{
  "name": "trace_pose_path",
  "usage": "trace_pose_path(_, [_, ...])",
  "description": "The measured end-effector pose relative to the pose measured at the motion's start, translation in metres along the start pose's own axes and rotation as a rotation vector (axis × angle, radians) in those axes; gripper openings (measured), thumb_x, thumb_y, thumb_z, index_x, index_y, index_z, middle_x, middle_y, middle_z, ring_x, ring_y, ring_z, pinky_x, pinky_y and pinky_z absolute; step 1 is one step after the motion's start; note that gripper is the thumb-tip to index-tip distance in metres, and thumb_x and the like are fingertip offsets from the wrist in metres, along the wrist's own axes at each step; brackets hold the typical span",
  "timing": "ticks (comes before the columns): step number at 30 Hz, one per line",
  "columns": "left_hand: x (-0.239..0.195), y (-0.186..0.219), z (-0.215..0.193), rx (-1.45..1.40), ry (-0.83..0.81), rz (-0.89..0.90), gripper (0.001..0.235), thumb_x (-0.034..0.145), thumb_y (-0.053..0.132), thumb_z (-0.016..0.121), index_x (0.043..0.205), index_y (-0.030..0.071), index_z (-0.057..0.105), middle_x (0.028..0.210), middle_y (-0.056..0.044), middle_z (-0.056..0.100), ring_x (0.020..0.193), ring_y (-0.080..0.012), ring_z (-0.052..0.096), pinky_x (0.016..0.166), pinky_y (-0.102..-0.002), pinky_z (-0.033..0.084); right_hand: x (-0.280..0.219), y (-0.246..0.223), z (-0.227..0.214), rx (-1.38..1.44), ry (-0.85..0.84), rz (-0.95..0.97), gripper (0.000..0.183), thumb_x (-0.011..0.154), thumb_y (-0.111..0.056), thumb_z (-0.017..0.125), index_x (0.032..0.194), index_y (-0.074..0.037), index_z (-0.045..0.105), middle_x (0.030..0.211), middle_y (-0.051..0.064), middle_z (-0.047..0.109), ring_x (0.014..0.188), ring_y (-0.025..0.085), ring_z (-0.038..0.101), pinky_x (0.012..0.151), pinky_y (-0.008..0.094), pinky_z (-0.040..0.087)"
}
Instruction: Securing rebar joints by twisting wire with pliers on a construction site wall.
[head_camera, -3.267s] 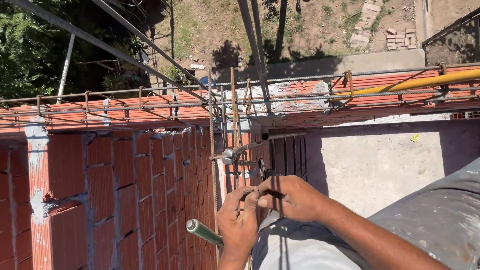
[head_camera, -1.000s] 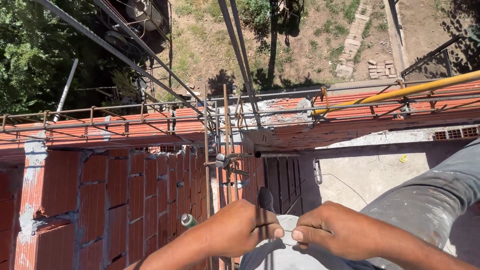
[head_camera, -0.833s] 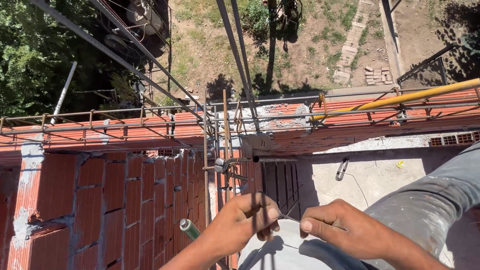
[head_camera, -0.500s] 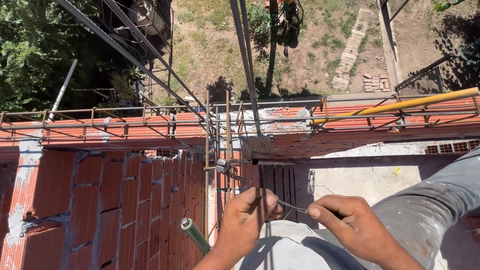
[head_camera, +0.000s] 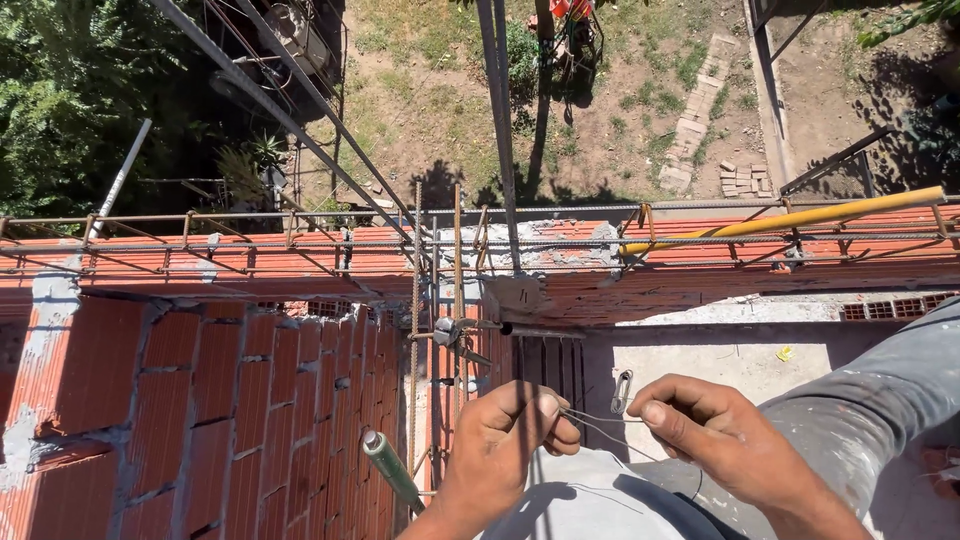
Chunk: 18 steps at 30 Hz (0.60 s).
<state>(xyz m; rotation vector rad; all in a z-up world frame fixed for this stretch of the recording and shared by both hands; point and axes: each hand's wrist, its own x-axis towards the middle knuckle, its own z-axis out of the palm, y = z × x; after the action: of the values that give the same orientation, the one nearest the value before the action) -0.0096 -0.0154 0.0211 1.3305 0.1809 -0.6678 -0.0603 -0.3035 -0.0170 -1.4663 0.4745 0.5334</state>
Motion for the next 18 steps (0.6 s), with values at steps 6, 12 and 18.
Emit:
trace_pose_path(6, [-0.001,0.028,-0.005,0.668,-0.329,0.236,0.036,0.115,0.038,0.060,0.103,0.011,0.079,0.086,-0.003,0.081,0.075,-0.0210,0.077,0.066,-0.039,0.062,-0.014,-0.042,-0.029,-0.473,0.086,-0.292,0.024,0.088,-0.032,0.096,0.091,-0.009,0.105,0.066,0.000,0.082,0.058,0.011,0.064,0.055,0.030,0.048])
trace_pose_path(12, [0.020,0.037,-0.001,0.317,-0.547,0.065,0.039,0.114,0.039,0.062,0.120,0.003,0.076,0.114,-0.013,0.081,0.102,-0.0290,0.080,0.092,-0.044,0.063,-0.025,-0.095,-0.046,-0.934,0.062,-0.603,0.022,0.090,-0.045,0.087,0.098,-0.030,0.100,0.072,-0.012,0.093,0.057,0.008,0.083,0.058,0.029,0.061])
trace_pose_path(18, [0.023,0.053,0.023,-0.233,-0.582,-0.273,0.035,0.120,0.036,0.067,0.100,0.008,0.067,0.076,-0.003,0.047,0.063,-0.0151,0.045,0.064,-0.038,0.051,-0.042,-0.119,-0.061,-1.044,0.115,-0.678,0.021,0.092,-0.048,0.084,0.094,-0.033,0.099,0.065,-0.012,0.082,0.051,0.010,0.073,0.053,0.032,0.053])
